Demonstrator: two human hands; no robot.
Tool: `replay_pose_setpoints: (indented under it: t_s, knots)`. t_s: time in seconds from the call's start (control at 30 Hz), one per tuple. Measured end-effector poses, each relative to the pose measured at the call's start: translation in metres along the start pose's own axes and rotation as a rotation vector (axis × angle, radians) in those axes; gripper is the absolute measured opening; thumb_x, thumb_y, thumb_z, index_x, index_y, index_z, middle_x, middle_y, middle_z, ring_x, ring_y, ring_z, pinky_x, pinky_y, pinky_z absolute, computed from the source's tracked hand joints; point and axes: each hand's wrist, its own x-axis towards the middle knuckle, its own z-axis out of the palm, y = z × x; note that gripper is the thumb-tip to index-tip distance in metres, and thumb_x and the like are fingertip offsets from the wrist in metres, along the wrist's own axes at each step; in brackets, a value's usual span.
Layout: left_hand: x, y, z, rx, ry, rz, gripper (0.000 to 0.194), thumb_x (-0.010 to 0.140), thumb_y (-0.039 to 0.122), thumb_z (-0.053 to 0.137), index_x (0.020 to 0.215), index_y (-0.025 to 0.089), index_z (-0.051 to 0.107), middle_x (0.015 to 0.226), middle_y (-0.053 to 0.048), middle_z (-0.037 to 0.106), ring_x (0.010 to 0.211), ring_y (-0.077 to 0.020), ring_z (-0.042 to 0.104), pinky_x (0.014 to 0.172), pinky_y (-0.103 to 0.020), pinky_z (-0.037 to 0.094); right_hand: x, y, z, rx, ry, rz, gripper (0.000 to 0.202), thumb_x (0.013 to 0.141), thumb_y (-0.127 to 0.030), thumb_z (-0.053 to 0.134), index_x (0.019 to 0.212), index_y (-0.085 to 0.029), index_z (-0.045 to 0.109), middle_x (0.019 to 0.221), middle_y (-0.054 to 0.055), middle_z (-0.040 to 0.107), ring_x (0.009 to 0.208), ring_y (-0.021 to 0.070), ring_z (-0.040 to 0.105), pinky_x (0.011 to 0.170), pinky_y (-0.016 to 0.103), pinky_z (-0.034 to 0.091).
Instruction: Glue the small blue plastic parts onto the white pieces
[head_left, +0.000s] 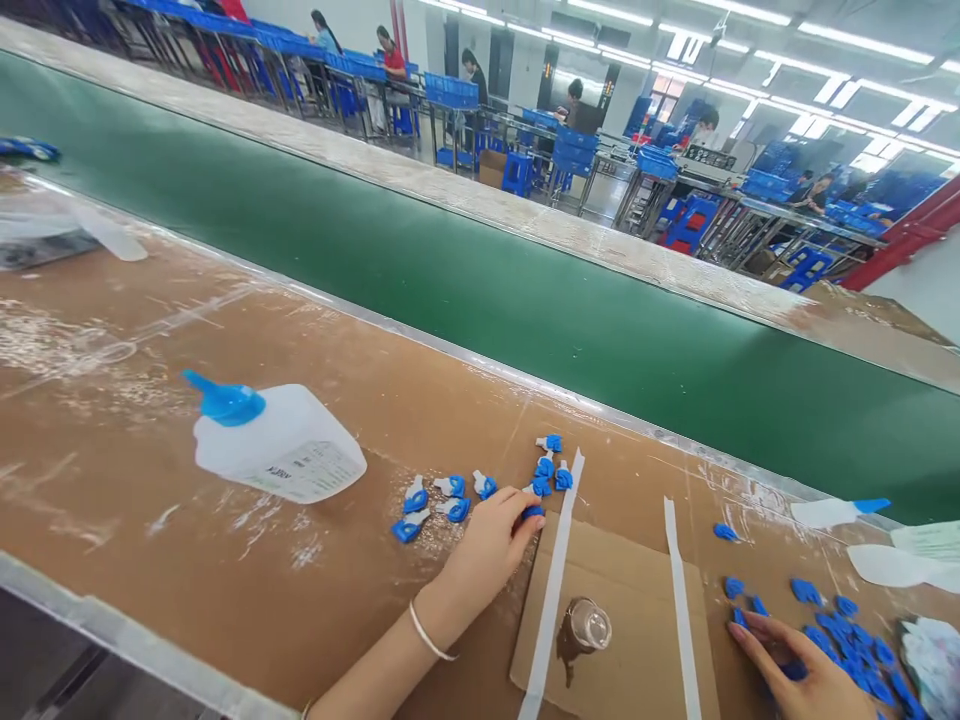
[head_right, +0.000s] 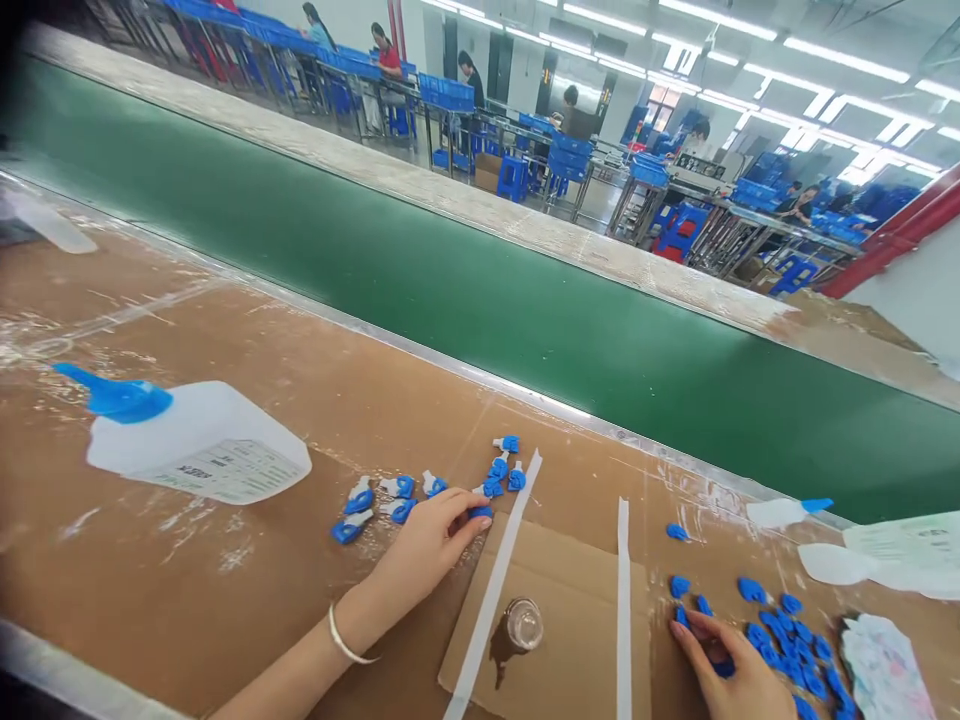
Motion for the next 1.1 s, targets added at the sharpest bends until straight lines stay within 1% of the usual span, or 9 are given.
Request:
replay_pose_setpoints:
  t_s: [0.07, 0.17, 0.27, 0.4, 0.53, 0.6, 0.7, 0.9, 1.1]
  knots:
    - [0.001, -0.001, -0.013, 0.031, -0.020, 0.025, 0.020, 0.087, 0.019, 0.056, 0.101, 0.018, 0.070, 0.095, -0.008, 0.074, 0.070, -0.0183, 0.067, 0.067, -0.030, 0.056, -0.002, -0.006, -0.003, 0.011, -0.001, -0.025, 0.049, 0.048, -0.074, 0.064, 0.057, -0.027, 0.074, 0.057, 0.006, 0.072, 0.057, 0.0305, 0.069, 0.056, 0.041, 0.056]
    - [0.005, -0.008, -0.039, 0.123, -0.018, 0.042, 0.028, 0.089, 0.019, 0.048, 0.108, 0.017, 0.069, 0.114, -0.013, 0.070, 0.094, -0.0244, 0.065, 0.085, -0.040, 0.054, -0.015, -0.021, -0.007, 0.045, -0.011, -0.122, 0.053, 0.049, -0.078, 0.067, 0.061, -0.027, 0.075, 0.064, 0.007, 0.075, 0.060, 0.0308, 0.071, 0.055, 0.039, 0.058]
    - [0.013, -0.018, -0.060, 0.227, -0.059, 0.048, 0.024, 0.084, 0.016, 0.052, 0.096, 0.021, 0.073, 0.108, -0.013, 0.072, 0.105, -0.0333, 0.057, 0.092, -0.053, 0.046, -0.041, -0.043, -0.006, 0.079, -0.021, -0.305, 0.053, 0.063, -0.077, 0.066, 0.070, -0.026, 0.076, 0.069, 0.006, 0.076, 0.062, 0.0271, 0.072, 0.056, 0.034, 0.058]
    - [0.018, -0.021, -0.068, 0.275, -0.141, 0.066, 0.014, 0.078, 0.015, 0.058, 0.081, 0.020, 0.071, 0.088, -0.013, 0.073, 0.096, -0.0358, 0.058, 0.087, -0.054, 0.045, -0.080, -0.081, 0.010, 0.052, -0.123, -0.604, 0.034, 0.085, -0.059, 0.063, 0.080, -0.027, 0.072, 0.072, 0.002, 0.072, 0.064, 0.0201, 0.066, 0.062, 0.030, 0.052]
    - [0.002, -0.011, -0.067, 0.209, -0.171, 0.072, 0.026, 0.085, 0.016, 0.046, 0.099, 0.017, 0.068, 0.096, -0.012, 0.068, 0.084, -0.0273, 0.063, 0.079, -0.042, 0.050, -0.099, -0.107, 0.027, -0.040, -0.101, -0.654, 0.038, 0.093, -0.059, 0.051, 0.078, -0.027, 0.065, 0.071, 0.000, 0.066, 0.065, 0.0197, 0.060, 0.064, 0.031, 0.044]
    - [-0.013, -0.003, -0.066, 0.057, -0.196, 0.075, 0.032, 0.088, 0.019, 0.041, 0.107, 0.020, 0.067, 0.099, -0.009, 0.065, 0.080, -0.0211, 0.064, 0.073, -0.033, 0.052, -0.098, -0.111, 0.031, -0.099, -0.114, -0.671, 0.041, 0.094, -0.060, 0.048, 0.076, -0.026, 0.062, 0.069, -0.001, 0.064, 0.063, 0.0194, 0.058, 0.061, 0.031, 0.041]
    - [-0.036, 0.011, -0.062, -0.293, -0.283, 0.017, 0.030, 0.086, 0.025, 0.045, 0.100, 0.023, 0.072, 0.095, -0.006, 0.065, 0.084, -0.0195, 0.064, 0.074, -0.028, 0.051, -0.092, -0.113, 0.032, -0.165, -0.167, -0.735, 0.042, 0.094, -0.060, 0.047, 0.073, -0.025, 0.060, 0.065, -0.002, 0.062, 0.058, 0.0183, 0.056, 0.058, 0.030, 0.039]
    - [-0.057, 0.024, -0.045, -0.874, -0.415, -0.339, 0.039, 0.085, 0.046, 0.054, 0.107, 0.018, 0.068, 0.091, -0.007, 0.067, 0.072, -0.0172, 0.063, 0.070, -0.029, 0.052, -0.081, -0.119, 0.032, -0.188, -0.219, -0.757, 0.043, 0.094, -0.058, 0.049, 0.070, -0.025, 0.061, 0.064, -0.001, 0.064, 0.059, 0.0181, 0.059, 0.058, 0.029, 0.042]
    - [-0.065, 0.024, -0.022, -1.286, -0.387, -0.544, 0.054, 0.065, 0.063, 0.078, 0.093, 0.017, 0.070, 0.079, -0.004, 0.071, 0.071, -0.0158, 0.064, 0.068, -0.026, 0.052, -0.084, -0.119, 0.013, 0.078, -0.257, -0.600, 0.029, 0.084, -0.053, 0.067, 0.074, -0.025, 0.068, 0.066, 0.001, 0.067, 0.059, 0.0188, 0.062, 0.055, 0.028, 0.051]
